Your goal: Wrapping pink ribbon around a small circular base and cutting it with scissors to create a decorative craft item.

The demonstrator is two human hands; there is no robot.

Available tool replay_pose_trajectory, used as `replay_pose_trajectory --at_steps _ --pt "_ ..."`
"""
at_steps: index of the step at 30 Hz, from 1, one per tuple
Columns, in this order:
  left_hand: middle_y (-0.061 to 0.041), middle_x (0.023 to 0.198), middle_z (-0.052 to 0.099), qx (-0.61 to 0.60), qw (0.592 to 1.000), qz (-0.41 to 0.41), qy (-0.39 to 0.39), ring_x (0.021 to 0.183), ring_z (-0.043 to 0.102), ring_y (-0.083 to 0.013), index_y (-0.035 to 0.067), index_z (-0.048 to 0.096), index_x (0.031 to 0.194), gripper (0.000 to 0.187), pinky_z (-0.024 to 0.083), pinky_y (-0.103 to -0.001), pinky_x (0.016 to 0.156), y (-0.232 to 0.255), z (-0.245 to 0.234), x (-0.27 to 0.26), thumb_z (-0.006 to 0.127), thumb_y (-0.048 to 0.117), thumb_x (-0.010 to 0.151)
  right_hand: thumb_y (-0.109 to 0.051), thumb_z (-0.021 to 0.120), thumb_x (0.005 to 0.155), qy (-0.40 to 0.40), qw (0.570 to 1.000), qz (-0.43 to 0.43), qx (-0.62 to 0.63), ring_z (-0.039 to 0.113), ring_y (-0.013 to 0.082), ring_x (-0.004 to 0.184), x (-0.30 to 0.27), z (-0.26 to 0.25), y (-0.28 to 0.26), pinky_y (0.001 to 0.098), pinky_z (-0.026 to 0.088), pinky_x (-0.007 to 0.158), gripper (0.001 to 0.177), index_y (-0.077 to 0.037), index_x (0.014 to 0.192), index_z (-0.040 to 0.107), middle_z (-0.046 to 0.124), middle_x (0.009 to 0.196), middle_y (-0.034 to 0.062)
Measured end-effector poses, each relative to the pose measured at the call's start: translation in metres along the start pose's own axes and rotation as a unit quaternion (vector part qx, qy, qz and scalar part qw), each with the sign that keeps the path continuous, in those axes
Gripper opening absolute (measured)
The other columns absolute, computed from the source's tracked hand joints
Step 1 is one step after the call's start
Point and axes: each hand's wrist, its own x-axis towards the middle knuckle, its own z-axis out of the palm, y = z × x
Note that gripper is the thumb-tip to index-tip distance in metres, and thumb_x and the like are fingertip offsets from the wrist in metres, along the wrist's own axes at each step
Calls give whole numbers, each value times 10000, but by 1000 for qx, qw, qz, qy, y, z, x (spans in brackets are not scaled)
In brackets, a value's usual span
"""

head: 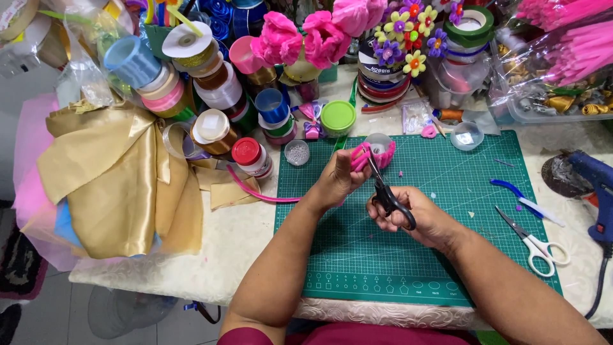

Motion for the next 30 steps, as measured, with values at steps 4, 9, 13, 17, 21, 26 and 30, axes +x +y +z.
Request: replay_pose_trajectory --at_steps 4,9,13,17,21,26,30 --pt "65 516 371 -4 1000 -4 -6 394 336 -20 84 583 805 990 342 -173 360 -4 1 3 171 985 783 -417 907 703 2 1000 -2 8 655 193 671 -1 -1 -3 253 507 482 541 20 850 626 686 844 203" --pt "62 540 359 6 1000 -6 4 412 335 -20 96 585 803 966 342 -174 373 -21 0 1 174 970 815 -492 879 716 9 998 0 59 666 216 706 -2 -4 -8 250 516 504 620 22 896 584 674 883 226" --pt "44 527 381 18 1000 -9 0 408 357 -24 98 577 787 963 352 -168 382 -9 2 1 163 968 811 -508 865 738 12 999 -9 50 662 200 716 -3 -7 -14 243 515 517 613 13 887 578 668 902 204" --pt "44 528 411 3 1000 -18 -2 413 388 -19 84 592 792 970 369 -164 386 -30 5 3 175 960 818 -516 857 750 5 999 0 52 652 203 711 -2 -5 -12 243 513 516 624 19 887 568 661 893 211" --pt "68 550 415 -2 1000 -26 -1 441 399 6 104 602 778 946 376 -148 408 -32 9 5 214 966 814 -515 839 776 -2 998 0 62 644 207 719 -3 -9 -8 252 509 523 622 25 899 555 647 902 218" --pt "48 503 385 -2 1000 -20 -22 406 361 -14 76 587 777 977 336 -164 392 -34 11 8 166 956 838 -557 804 800 -4 996 -15 85 610 189 691 -3 -9 -6 258 480 523 617 -2 886 546 611 876 181" --pt "31 487 389 10 1000 -14 -20 388 359 -25 84 574 769 976 334 -169 383 -48 6 9 141 957 838 -519 760 864 1 995 -24 102 514 136 614 -5 -11 -1 261 396 479 546 -23 832 532 542 811 125"
